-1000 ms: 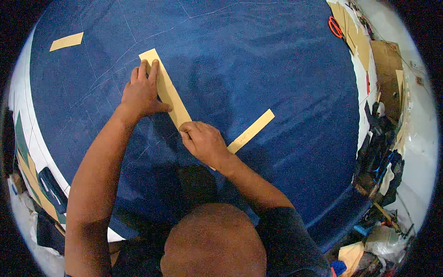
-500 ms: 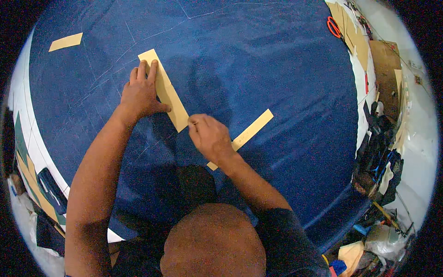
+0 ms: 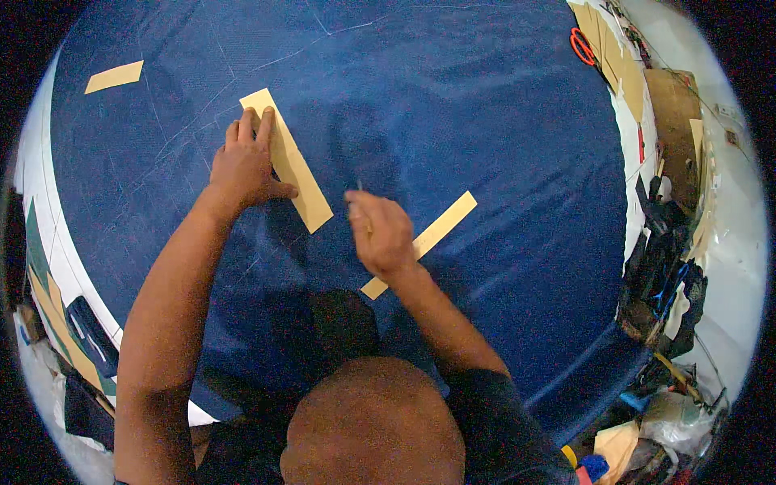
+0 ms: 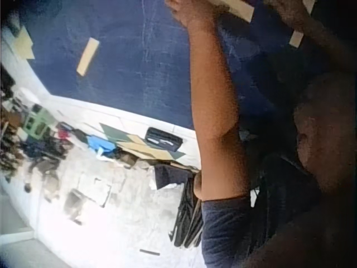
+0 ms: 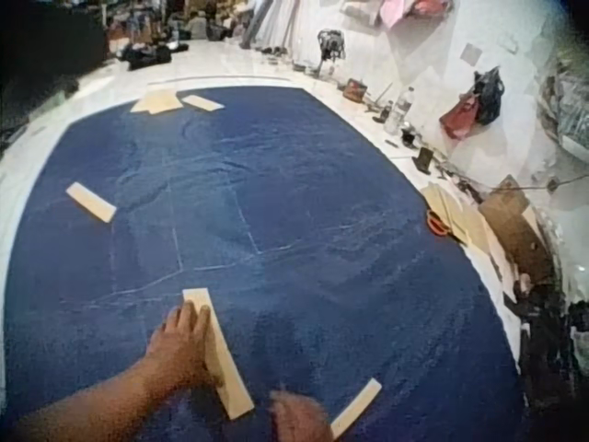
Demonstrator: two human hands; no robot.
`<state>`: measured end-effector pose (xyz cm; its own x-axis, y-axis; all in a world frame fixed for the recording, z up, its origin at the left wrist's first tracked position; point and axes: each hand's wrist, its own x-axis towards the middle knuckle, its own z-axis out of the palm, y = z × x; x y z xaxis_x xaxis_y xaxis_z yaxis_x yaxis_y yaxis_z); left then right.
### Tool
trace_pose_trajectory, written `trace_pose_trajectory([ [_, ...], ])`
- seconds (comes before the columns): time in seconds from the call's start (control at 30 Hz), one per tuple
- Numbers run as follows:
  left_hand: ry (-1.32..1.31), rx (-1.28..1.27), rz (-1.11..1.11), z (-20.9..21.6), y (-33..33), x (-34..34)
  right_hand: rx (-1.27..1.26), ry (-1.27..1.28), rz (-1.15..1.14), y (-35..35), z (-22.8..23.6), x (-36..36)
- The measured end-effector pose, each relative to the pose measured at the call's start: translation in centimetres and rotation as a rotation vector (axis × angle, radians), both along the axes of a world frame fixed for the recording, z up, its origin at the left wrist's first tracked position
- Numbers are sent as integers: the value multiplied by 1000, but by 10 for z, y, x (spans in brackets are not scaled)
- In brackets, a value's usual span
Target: The person uses a pencil and a rectangular cardboard template to mark a series of parallel lines on a large piece of blue fabric.
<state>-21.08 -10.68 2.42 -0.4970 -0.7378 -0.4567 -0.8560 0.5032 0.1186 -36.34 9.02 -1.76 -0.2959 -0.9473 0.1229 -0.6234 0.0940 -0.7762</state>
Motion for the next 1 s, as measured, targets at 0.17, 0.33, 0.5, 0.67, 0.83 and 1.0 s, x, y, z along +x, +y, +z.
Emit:
trace_pose_trajectory([
  [0.17, 182, -106, -42, -10, 7, 25, 19, 378, 294, -20, -13, 22],
  [0.33, 588, -297, -46, -29, 16, 76, 27, 468, 278, -39, -17, -4],
  [0.5, 553, -240, 91, -34, 81, 87, 75, 437, 275, -25, -20, -34],
  [0.67, 423, -159, 202, -43, 137, 78, 106, 366, 224, -23, -19, -27],
  [0.83, 395, -252, 230, -62, 154, 78, 119, 335, 214, -12, -25, -29],
  [1.0, 409, -237, 235, -65, 159, 72, 212, 403, 253, -7, -26, -34],
])
